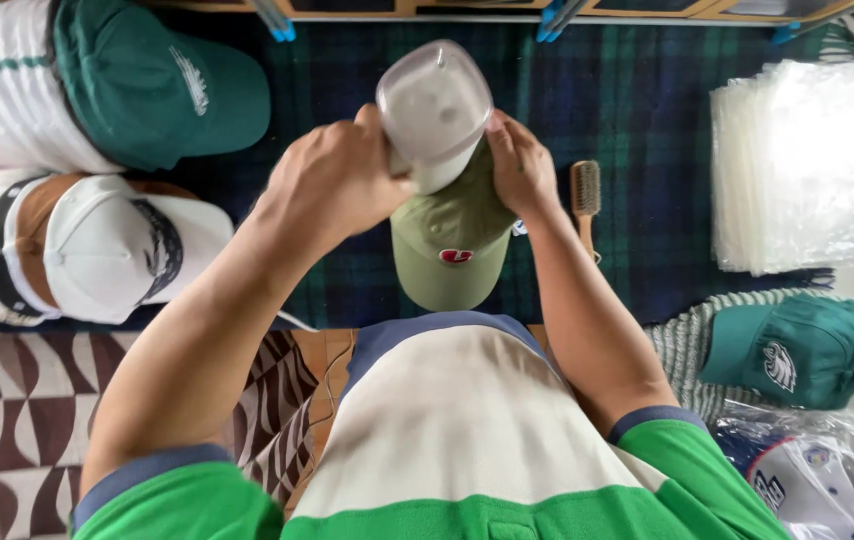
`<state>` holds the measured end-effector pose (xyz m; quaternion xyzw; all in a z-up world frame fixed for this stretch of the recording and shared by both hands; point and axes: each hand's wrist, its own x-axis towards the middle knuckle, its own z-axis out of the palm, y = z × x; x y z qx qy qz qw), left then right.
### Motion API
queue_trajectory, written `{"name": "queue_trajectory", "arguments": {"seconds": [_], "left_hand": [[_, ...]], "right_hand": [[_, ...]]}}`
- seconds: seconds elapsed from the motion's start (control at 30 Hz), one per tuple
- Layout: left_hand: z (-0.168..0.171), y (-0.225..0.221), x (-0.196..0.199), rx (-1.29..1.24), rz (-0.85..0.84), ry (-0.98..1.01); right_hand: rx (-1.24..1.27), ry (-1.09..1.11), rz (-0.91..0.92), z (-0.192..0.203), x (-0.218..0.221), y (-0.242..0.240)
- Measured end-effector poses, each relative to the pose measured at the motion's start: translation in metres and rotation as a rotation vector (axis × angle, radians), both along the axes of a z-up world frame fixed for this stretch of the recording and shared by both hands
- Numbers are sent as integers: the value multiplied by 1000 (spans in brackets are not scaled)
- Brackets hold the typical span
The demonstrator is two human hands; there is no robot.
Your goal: Cleaning a green baseball cap using a handheld steamer and a brush at a packing station.
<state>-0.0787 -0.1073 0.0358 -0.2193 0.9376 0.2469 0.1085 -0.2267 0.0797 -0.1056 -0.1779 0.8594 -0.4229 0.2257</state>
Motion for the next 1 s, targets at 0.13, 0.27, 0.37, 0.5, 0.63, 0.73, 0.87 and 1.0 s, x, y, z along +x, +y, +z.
{"name": "queue_trajectory", "arguments": {"seconds": [0.13, 0.27, 0.37, 0.5, 0.63, 0.73, 0.87, 1.0], "left_hand": [[9, 7, -23, 46, 23, -72], [-24, -9, -63, 38, -34, -8], [-34, -37, -70, 82, -2, 14], [-54, -91, -50, 533, 324, -148], [-102, -103, 13, 712, 538, -120], [-141, -85, 60, 940, 639, 37], [-107, -47, 83, 867, 629, 137], [-58, -21, 79, 192, 120, 352]], "right_hand": [[28, -25, 2, -33, -7, 6], [76, -51, -53, -18, -3, 2], [49, -57, -44, -7, 0, -2], [19, -61, -56, -11, -1, 2], [25, -52, -46, -5, 3, -2], [1, -40, -80, -4, 4, -2], [26, -33, -70, 2, 3, -3], [9, -13, -26, 5, 4, -5]]}}
